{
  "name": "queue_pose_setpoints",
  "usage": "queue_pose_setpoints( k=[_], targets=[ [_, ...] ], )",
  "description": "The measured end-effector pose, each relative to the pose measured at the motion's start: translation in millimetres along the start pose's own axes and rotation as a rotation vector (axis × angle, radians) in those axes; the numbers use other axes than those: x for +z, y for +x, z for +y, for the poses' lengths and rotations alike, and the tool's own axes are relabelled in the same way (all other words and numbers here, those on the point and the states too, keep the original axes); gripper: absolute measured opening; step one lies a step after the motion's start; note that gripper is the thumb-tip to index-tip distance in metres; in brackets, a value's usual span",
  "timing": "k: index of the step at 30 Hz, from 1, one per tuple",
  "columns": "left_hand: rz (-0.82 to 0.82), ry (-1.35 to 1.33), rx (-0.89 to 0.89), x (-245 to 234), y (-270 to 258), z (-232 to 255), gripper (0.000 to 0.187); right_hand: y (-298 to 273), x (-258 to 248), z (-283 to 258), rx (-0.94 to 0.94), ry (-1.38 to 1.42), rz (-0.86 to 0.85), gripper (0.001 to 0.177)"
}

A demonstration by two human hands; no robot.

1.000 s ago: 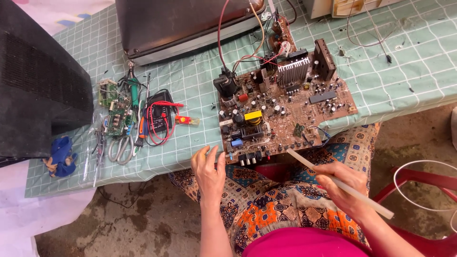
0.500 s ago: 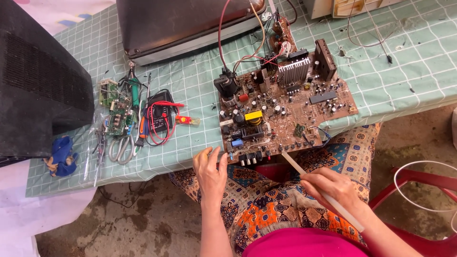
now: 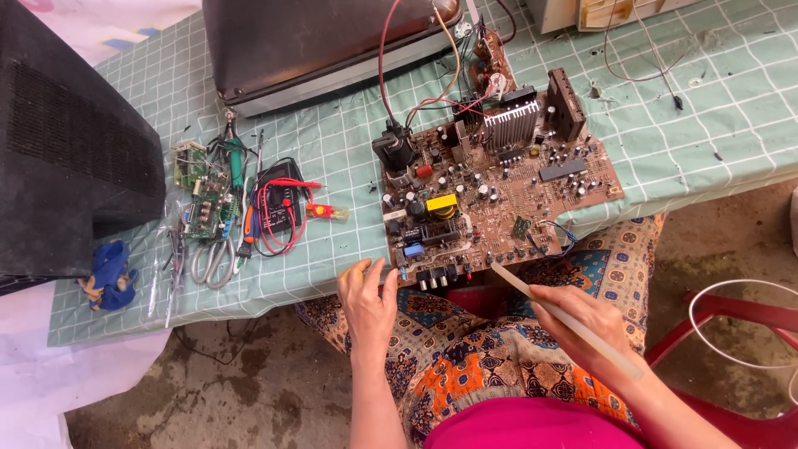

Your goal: Inspecting and pointing at components on a television circuit board using a wooden stick

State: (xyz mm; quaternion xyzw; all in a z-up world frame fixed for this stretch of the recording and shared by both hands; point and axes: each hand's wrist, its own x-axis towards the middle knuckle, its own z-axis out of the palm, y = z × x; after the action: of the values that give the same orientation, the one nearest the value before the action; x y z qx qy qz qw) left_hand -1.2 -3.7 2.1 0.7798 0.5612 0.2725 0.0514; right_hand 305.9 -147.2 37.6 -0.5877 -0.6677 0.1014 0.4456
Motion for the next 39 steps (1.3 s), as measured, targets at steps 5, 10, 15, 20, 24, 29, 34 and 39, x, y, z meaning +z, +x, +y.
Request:
queue_pose_setpoints(
  k=[5,10,15,20,24,29,34,39],
  targets=[
    [0.020,-0.015,0.022,-2.8,0.9,3.1,0.036,2.3,1.5,-0.2,-0.051,-0.119,0.004,0.026],
    [0.009,-0.011,0.016,-3.7,0.8,3.7,0.036,7.6,0.4,-3.9,-0.056,-0.114,0.019,0.023],
    [0.023,-0.006,0.015,-1.2,0.2,0.9,0.036,10.2,0.5,-6.8,-0.022,-0.100,0.061,0.021],
    [0.017,0.001,0.019,-1.5,0.5,2.7,0.036,7.4,3.4,-0.3,-0.031,-0.108,0.122,0.016],
    [0.010,-0.001,0.014,-2.5,1.5,4.2,0.037,10.9,-4.2,-0.4,0.024,0.016,0.095,0.020],
    [0.000,0.005,-0.005,-0.7,1.0,0.2,0.037,7.2,-17.8,3.9,0.046,0.078,0.189,0.014],
    [-0.013,0.008,0.003,4.1,-1.1,-1.7,0.039,4.3,-18.7,6.2,0.065,0.077,0.203,0.016],
    [-0.075,0.015,-0.057,2.2,-1.3,0.3,0.039,9.5,-16.2,0.8,0.029,0.035,0.166,0.018]
  ],
)
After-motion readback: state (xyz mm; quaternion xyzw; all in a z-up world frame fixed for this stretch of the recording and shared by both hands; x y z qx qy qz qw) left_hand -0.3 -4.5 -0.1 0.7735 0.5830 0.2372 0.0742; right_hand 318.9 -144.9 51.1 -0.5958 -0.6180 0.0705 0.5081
